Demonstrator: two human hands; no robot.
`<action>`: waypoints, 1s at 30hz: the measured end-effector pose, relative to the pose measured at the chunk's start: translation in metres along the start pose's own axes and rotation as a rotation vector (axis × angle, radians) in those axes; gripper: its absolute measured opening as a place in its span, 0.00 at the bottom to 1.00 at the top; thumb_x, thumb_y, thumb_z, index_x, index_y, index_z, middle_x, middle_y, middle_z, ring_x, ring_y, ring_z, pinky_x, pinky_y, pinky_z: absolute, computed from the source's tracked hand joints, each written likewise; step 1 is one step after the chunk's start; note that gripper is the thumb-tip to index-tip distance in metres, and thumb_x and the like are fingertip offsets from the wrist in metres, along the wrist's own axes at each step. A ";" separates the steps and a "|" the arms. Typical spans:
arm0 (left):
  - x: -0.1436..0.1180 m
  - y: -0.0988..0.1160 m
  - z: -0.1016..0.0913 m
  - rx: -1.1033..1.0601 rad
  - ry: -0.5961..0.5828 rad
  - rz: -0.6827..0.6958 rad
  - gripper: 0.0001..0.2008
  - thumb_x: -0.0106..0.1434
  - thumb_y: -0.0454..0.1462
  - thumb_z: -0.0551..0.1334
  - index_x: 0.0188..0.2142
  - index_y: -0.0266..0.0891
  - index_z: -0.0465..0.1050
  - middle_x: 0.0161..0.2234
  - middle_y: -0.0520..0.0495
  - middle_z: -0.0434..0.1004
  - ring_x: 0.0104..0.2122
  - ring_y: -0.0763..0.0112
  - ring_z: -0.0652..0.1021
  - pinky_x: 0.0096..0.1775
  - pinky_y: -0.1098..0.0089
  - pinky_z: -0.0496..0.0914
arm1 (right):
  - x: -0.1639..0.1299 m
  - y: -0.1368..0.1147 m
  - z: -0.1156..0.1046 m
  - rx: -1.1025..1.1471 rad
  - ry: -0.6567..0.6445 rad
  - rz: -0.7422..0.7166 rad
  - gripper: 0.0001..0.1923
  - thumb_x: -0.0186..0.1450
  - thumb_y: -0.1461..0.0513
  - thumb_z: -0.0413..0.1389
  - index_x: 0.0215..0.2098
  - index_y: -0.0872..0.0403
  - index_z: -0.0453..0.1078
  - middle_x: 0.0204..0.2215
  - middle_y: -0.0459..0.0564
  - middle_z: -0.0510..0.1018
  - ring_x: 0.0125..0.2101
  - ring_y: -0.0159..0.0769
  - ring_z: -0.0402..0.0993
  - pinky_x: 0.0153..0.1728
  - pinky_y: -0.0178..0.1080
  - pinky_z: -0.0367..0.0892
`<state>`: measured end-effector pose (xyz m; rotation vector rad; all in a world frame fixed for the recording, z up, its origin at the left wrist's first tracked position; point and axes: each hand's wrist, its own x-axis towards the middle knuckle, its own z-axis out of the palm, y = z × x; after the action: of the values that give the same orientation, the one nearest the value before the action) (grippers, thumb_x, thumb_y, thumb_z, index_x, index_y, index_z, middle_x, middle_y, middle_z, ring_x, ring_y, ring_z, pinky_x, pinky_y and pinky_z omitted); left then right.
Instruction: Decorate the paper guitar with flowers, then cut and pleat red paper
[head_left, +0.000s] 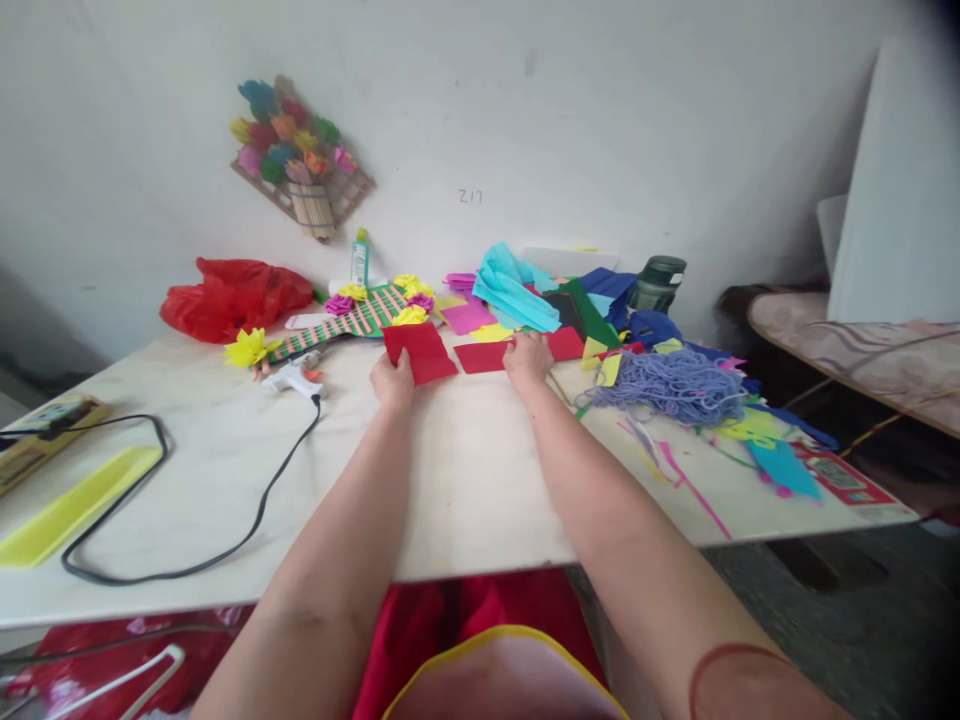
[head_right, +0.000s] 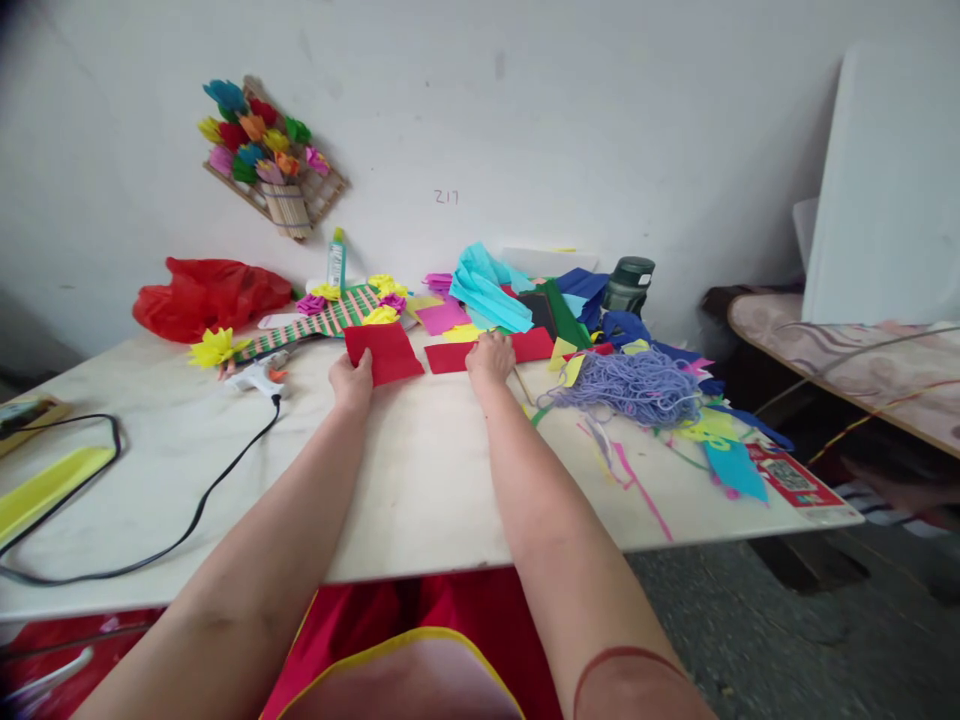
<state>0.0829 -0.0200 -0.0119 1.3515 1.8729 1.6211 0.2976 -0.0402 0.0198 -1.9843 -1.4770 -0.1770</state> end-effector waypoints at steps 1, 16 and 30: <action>-0.001 0.003 -0.003 0.083 -0.009 -0.008 0.16 0.57 0.44 0.54 0.33 0.34 0.73 0.31 0.40 0.77 0.34 0.59 0.76 0.36 0.66 0.68 | -0.001 0.001 0.000 -0.046 0.002 -0.009 0.16 0.61 0.62 0.48 0.44 0.55 0.71 0.43 0.56 0.72 0.46 0.45 0.63 0.42 0.42 0.59; -0.020 0.028 -0.014 0.274 0.148 0.050 0.23 0.53 0.37 0.60 0.50 0.34 0.64 0.49 0.33 0.67 0.54 0.49 0.61 0.50 0.54 0.60 | 0.002 0.004 0.007 -0.204 -0.227 0.013 0.20 0.59 0.58 0.51 0.47 0.59 0.69 0.46 0.62 0.70 0.49 0.52 0.61 0.46 0.48 0.58; -0.042 0.038 0.012 0.247 -0.269 0.312 0.15 0.59 0.45 0.56 0.34 0.39 0.75 0.34 0.39 0.75 0.39 0.58 0.74 0.42 0.63 0.65 | -0.007 -0.017 0.002 -0.064 -0.178 -0.158 0.23 0.59 0.55 0.50 0.51 0.55 0.66 0.44 0.58 0.73 0.48 0.48 0.63 0.45 0.44 0.58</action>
<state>0.1293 -0.0499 0.0053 1.9420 1.8112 1.2805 0.2793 -0.0418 0.0221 -1.9753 -1.7635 -0.1185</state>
